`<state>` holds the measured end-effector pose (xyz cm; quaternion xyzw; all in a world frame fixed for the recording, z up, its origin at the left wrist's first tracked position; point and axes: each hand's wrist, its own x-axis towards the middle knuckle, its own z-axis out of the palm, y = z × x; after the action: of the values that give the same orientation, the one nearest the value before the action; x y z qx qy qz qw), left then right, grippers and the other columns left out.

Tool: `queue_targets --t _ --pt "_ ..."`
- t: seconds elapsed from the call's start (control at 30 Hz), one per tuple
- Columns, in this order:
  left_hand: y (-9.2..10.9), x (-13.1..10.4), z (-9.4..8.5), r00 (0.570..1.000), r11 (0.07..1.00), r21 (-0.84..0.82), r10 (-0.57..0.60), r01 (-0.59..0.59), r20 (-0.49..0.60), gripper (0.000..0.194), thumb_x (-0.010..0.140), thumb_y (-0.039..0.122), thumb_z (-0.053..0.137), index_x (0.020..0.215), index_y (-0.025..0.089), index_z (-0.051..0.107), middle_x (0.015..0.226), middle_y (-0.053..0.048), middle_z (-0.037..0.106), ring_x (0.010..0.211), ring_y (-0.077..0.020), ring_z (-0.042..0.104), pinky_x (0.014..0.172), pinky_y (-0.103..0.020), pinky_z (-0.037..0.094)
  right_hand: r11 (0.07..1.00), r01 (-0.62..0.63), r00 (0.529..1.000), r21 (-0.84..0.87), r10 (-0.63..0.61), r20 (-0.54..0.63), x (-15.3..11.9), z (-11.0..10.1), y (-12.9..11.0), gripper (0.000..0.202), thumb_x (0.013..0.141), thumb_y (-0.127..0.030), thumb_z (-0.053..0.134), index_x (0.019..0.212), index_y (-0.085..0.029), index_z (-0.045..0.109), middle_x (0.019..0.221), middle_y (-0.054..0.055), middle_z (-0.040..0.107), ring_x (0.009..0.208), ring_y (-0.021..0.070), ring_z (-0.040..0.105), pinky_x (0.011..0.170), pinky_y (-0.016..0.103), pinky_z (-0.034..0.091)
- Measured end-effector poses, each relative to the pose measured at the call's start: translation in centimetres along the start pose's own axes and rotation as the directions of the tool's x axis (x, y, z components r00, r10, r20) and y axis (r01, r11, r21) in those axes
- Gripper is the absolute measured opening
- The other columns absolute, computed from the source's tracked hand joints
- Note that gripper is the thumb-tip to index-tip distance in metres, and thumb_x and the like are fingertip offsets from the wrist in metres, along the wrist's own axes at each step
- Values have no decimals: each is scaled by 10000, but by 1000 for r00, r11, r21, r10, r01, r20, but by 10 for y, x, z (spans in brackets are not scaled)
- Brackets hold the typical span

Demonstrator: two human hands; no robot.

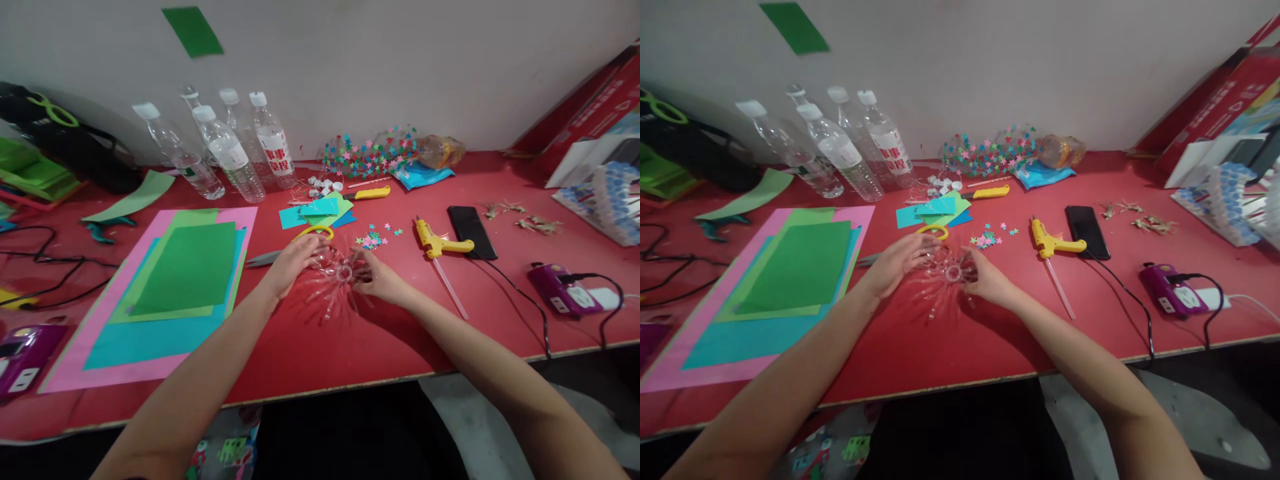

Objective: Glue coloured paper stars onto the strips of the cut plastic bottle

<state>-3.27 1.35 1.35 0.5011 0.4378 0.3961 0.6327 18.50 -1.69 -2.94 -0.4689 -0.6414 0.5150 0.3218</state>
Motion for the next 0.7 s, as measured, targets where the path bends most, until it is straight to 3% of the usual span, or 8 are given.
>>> queue_targets --t 0.13,0.23,0.33,0.57,0.7 --pt "4 2 5 995 982 157 103 -102 -2 340 818 375 642 1088 171 613 1247 -119 639 1184 -249 586 1049 -430 422 991 -14 1000 -133 16 8 -5 -18 -12 676 650 -63 585 1299 -227 494 1114 62 644 773 124 650 696 264 526" --pt "3 7 6 988 951 266 153 -155 30 376 779 341 662 1100 156 599 1223 -122 637 1156 -233 595 1064 -434 419 964 -23 996 -263 0 -89 -5 -31 -17 525 624 -3 548 1093 -221 638 1028 52 684 841 168 638 800 306 503" --pt "3 10 6 984 918 354 171 -180 55 386 758 332 662 1102 169 598 1191 -109 634 1111 -230 610 1019 -445 464 926 -43 978 -376 -38 -204 -3 -44 -18 440 625 16 478 946 -211 677 995 66 688 906 205 619 859 340 469" --pt "4 10 8 977 864 459 210 -206 44 356 771 356 644 1078 178 605 1172 -98 645 1073 -234 629 986 -466 483 866 -77 955 -494 -78 -285 -4 -69 -17 344 766 -83 442 956 -229 689 880 25 708 782 170 636 734 303 495" --pt "8 12 6 972 867 443 233 -228 45 342 786 366 650 1063 172 600 1152 -100 662 1081 -235 630 1025 -471 454 783 -217 896 -583 -77 -437 -9 -88 -19 220 820 -192 510 945 -210 691 912 65 695 810 204 622 761 348 476"
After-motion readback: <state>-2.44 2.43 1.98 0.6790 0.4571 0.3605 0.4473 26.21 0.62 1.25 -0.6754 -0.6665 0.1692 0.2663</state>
